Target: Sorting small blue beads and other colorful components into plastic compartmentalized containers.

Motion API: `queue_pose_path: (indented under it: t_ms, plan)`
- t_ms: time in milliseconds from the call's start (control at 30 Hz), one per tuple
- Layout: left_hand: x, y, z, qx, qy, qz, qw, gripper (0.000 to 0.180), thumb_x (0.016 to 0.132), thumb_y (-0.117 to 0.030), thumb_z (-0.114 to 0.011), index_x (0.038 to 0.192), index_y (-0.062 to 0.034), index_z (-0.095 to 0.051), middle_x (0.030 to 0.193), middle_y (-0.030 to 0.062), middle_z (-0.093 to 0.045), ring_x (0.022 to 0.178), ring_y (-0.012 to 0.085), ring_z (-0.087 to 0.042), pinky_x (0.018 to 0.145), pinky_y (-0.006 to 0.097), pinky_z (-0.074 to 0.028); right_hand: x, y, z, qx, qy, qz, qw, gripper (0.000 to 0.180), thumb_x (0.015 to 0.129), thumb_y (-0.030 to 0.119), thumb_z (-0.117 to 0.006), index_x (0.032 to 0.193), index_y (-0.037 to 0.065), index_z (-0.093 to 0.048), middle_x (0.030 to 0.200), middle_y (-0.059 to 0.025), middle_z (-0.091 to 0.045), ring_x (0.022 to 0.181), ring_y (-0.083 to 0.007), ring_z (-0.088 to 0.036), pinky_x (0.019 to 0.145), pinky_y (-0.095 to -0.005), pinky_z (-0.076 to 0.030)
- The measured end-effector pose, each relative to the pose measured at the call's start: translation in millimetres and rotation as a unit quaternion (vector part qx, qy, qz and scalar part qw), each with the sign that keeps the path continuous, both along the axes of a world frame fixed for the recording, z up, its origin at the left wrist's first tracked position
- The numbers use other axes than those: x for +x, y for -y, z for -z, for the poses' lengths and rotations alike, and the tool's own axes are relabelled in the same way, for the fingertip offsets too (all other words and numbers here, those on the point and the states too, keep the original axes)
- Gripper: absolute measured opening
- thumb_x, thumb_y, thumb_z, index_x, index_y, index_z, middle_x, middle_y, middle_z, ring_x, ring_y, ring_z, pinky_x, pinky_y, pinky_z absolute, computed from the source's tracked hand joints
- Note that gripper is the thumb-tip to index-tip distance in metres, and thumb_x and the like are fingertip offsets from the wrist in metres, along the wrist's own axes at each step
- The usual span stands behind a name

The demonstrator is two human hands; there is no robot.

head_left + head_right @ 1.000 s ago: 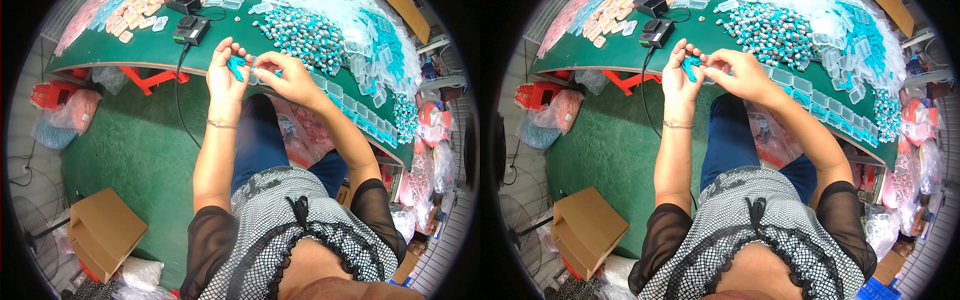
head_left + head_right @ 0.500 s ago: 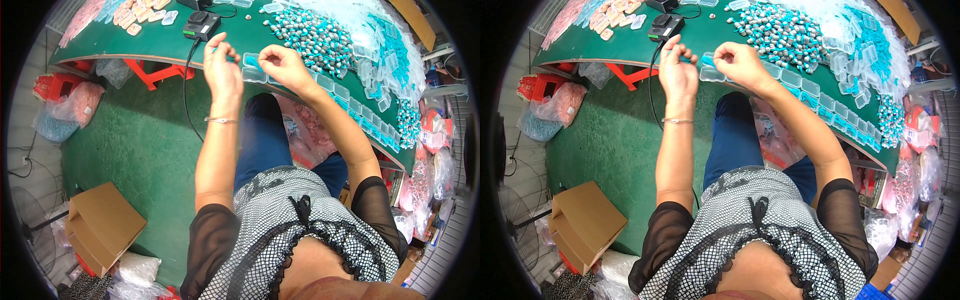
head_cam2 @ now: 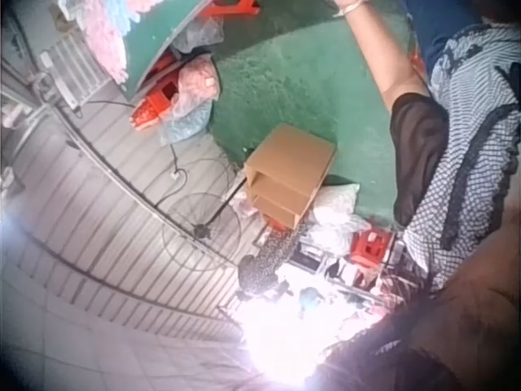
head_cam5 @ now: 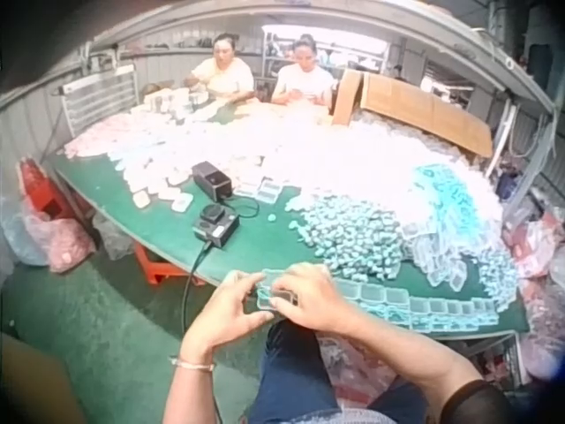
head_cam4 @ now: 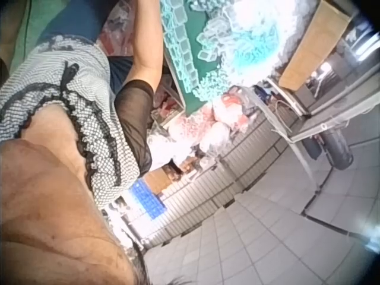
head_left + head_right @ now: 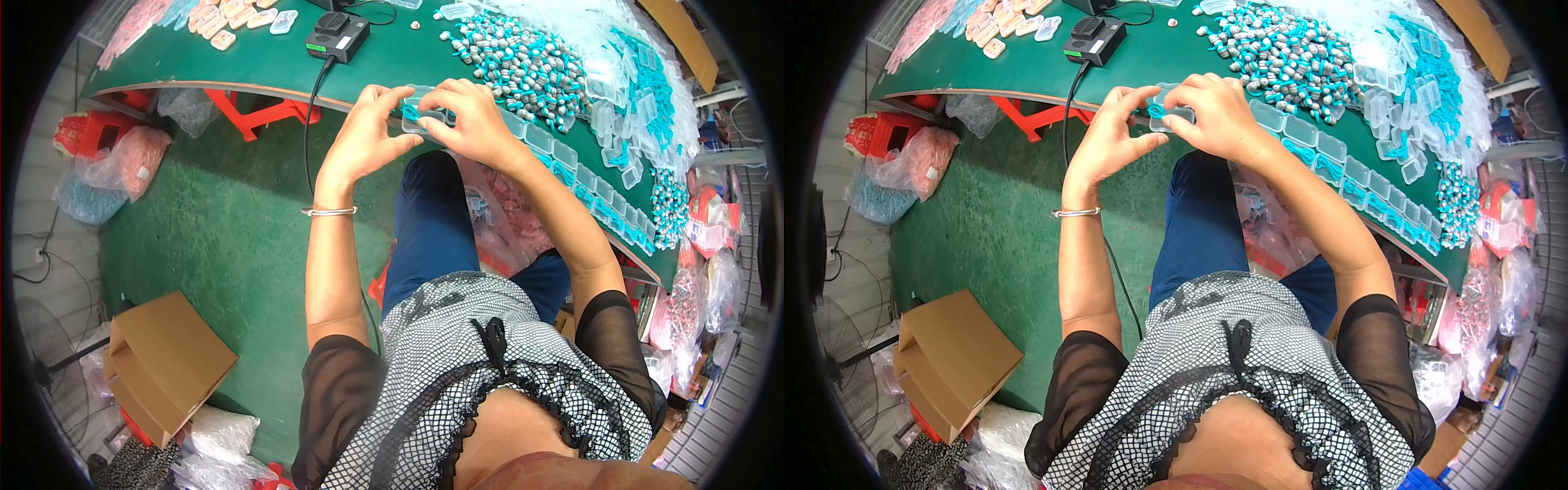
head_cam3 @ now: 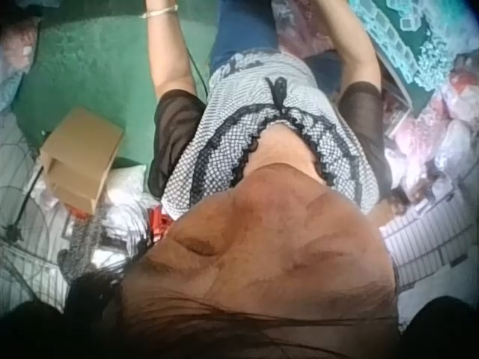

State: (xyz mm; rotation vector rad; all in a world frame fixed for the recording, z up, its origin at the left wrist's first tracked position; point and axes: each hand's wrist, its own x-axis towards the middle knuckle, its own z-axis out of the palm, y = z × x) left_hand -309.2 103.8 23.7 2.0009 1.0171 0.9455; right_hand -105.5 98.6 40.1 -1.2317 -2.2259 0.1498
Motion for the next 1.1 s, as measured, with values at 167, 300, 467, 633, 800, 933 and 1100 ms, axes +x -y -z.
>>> queue_pose_path:
  t_ms: [167,300,467,633,800,933,1100]
  plan:
    - [5,-2,1,0.006,-0.086,-0.031,0.996,0.056,0.072,-0.019,-0.080,0.123,-0.0058,-0.061,0.105,0.0126,-0.057,0.093,0.0267,-0.060,0.079,0.038,-0.049,-6,-1,-4,-0.024,0.059,0.009,0.998,0.015,0.080,0.027,-0.073,0.090,0.016,-0.070,0.089,-0.0015,-0.062,0.093,-0.0235,-0.057,0.082,-0.0402,-0.036]
    - [8,-4,2,0.020,-0.104,-0.042,0.994,0.047,0.073,-0.019,-0.080,0.115,-0.0049,-0.065,0.099,0.0104,-0.059,0.088,0.0258,-0.061,0.076,0.037,-0.049,-8,-2,-4,-0.008,0.092,0.014,0.996,0.013,0.079,0.025,-0.073,0.087,0.016,-0.069,0.085,-0.0005,-0.061,0.088,-0.0228,-0.057,0.083,-0.0421,-0.035]
    - [7,-8,0,0.023,-0.118,-0.042,0.992,0.047,0.070,-0.020,-0.082,0.111,-0.0039,-0.066,0.098,0.0111,-0.060,0.089,0.0277,-0.060,0.076,0.038,-0.049,-18,-3,-8,0.016,0.171,0.037,0.984,0.010,0.076,0.018,-0.071,0.085,0.015,-0.067,0.080,-0.0003,-0.062,0.084,-0.0229,-0.059,0.087,-0.0466,-0.037]
    - [8,-10,-2,0.028,-0.130,-0.032,0.991,0.046,0.068,-0.019,-0.083,0.108,-0.0032,-0.066,0.098,0.0121,-0.060,0.089,0.0298,-0.060,0.077,0.039,-0.049,-19,-1,-5,0.073,0.180,0.024,0.981,0.009,0.076,0.012,-0.069,0.083,0.014,-0.066,0.080,-0.0003,-0.063,0.085,-0.0230,-0.061,0.092,-0.0521,-0.038]
    - [8,-8,-8,0.009,-0.139,-0.037,0.990,0.047,0.068,-0.018,-0.083,0.109,-0.0024,-0.066,0.099,0.0128,-0.061,0.092,0.0306,-0.061,0.078,0.039,-0.049,-20,-2,-10,0.071,0.228,0.046,0.970,0.009,0.075,0.013,-0.070,0.084,0.014,-0.068,0.079,-0.0002,-0.064,0.084,-0.0231,-0.061,0.093,-0.0534,-0.039]
    - [8,-9,-8,0.014,-0.148,-0.035,0.988,0.048,0.068,-0.021,-0.083,0.110,-0.0038,-0.067,0.100,0.0107,-0.061,0.093,0.0292,-0.063,0.079,0.040,-0.051,-18,1,-15,0.038,0.204,0.040,0.977,0.008,0.077,0.018,-0.072,0.082,0.014,-0.067,0.078,-0.0002,-0.064,0.085,-0.0223,-0.061,0.094,-0.0540,-0.038]
    - [9,-8,-11,0.002,-0.157,-0.036,0.987,0.047,0.068,-0.020,-0.083,0.110,-0.0037,-0.066,0.100,0.0110,-0.060,0.093,0.0292,-0.063,0.079,0.041,-0.051,-19,-4,-5,0.047,0.195,0.043,0.979,0.014,0.076,0.026,-0.073,0.084,0.014,-0.070,0.082,-0.0030,-0.068,0.086,-0.0239,-0.064,0.092,-0.0548,-0.038]
